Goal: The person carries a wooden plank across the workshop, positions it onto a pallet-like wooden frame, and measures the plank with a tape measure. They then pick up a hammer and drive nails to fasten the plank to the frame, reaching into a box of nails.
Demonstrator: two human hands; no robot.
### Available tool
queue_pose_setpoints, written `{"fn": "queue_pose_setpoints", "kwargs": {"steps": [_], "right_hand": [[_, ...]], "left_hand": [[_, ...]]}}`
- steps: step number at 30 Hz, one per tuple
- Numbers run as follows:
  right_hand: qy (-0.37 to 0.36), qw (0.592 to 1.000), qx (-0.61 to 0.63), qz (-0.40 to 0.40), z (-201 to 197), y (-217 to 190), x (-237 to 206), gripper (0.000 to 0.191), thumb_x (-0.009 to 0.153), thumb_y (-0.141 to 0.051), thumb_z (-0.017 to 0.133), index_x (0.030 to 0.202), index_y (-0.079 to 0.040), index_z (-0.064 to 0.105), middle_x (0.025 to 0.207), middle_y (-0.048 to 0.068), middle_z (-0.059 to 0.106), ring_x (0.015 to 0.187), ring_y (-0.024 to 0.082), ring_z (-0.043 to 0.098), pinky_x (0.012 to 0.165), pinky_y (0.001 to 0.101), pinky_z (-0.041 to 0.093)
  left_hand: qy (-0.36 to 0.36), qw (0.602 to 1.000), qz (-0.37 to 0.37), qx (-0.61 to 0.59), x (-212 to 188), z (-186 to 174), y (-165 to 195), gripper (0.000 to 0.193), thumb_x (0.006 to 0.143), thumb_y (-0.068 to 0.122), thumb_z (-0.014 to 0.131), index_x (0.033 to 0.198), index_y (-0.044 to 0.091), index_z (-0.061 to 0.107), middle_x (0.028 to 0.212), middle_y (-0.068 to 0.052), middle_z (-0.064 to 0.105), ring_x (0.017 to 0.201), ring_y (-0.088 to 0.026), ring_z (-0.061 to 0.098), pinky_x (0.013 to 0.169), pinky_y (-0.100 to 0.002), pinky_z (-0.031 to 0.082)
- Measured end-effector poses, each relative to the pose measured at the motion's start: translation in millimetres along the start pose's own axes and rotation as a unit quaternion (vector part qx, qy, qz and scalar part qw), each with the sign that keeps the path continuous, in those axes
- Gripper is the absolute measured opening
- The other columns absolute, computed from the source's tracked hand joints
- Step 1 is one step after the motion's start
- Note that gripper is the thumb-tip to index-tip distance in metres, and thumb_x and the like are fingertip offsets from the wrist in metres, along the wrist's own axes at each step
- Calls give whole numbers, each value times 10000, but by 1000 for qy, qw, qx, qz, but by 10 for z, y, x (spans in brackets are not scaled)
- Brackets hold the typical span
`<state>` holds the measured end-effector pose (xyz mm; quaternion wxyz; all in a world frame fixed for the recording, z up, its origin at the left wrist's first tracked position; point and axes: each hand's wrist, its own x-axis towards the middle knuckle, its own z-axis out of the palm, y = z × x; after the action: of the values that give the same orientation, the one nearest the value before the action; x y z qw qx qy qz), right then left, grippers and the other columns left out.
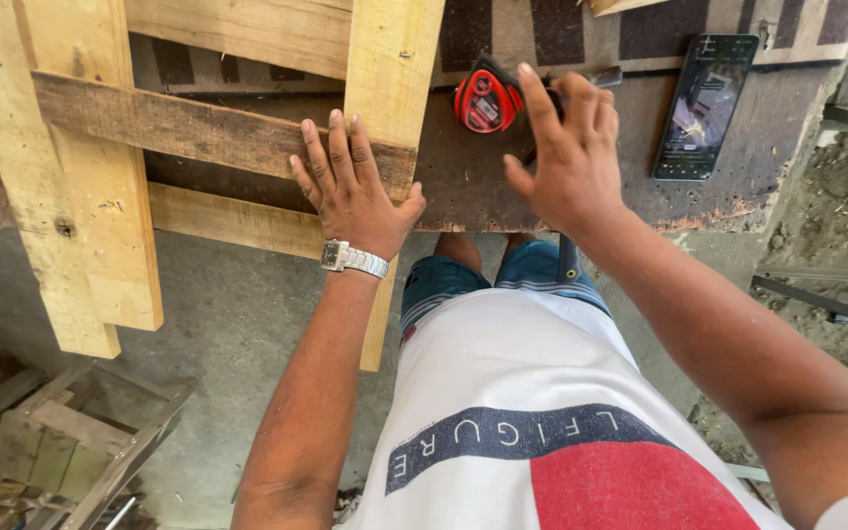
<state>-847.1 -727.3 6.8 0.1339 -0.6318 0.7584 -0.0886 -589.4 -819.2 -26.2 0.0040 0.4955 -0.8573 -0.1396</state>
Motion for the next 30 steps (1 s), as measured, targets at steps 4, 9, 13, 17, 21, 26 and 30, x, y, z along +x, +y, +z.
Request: {"fn": "queue_pose_setpoints", "kwargs": {"steps": [4,9,13,17,21,26,30], "right_hand": [[-93,986,82,113,-147,162,-306,1003,808,-268,823,1605,-95,240,1236,250,495,1121,445,549,955,532,481],[-114,965,178,153,-48,275,-501,896,864,-166,697,1586,-15,188,1201,292,558,958,494,632,832,545,530],[-112,954,212,182,-131,509,-579,605,896,-156,658,1421,2,401,1243,287,565,990,492,627,861,551,516],[-108,943,299,102,-507,836,-625,422,901,-152,658,1255,45,538,1165,281,614,1057,452,630,914,497,511],[-209,901,348,153,-1004,1106,-746,409,867,-171,633,1245,-22,585,1022,193,672,919,320,656,826,412,514],[-233,844,435,212,-1388,1460,-1206,477,830,-136,660,1297,-65,593,901,96,606,801,196,556,716,343,484],[-218,799,504,247,-1387,1676,-1662,529,810,-108,677,1327,-63,576,915,22,595,796,145,527,702,308,469]], "left_hand": [[21,999,3,26,23,19,51,1107,791,447,789,1614,-26,220,1666,-227,211,1561,-481,41,1238,-702,17],[15,999,-17,38,73,-48,144,1084,770,412,789,1590,-62,263,1644,-248,250,1563,-501,62,1235,-707,37],[15,999,-12,46,92,-31,151,1110,751,409,798,1594,-61,250,1653,-244,247,1558,-500,66,1226,-711,40],[1,998,-20,55,112,-20,164,1128,761,402,797,1607,-69,220,1664,-242,232,1560,-499,51,1221,-711,36],[8,998,-18,57,133,-199,305,1145,764,447,799,1603,-63,210,1677,-273,183,1538,-524,34,1197,-717,34],[129,982,125,-51,621,-393,1035,825,898,246,776,1591,36,381,1645,-238,344,1544,-430,270,1292,-574,232],[203,911,346,-96,1782,-237,2071,354,901,-3,707,1238,102,684,1256,-65,695,1238,-261,609,1072,-436,496]]}}
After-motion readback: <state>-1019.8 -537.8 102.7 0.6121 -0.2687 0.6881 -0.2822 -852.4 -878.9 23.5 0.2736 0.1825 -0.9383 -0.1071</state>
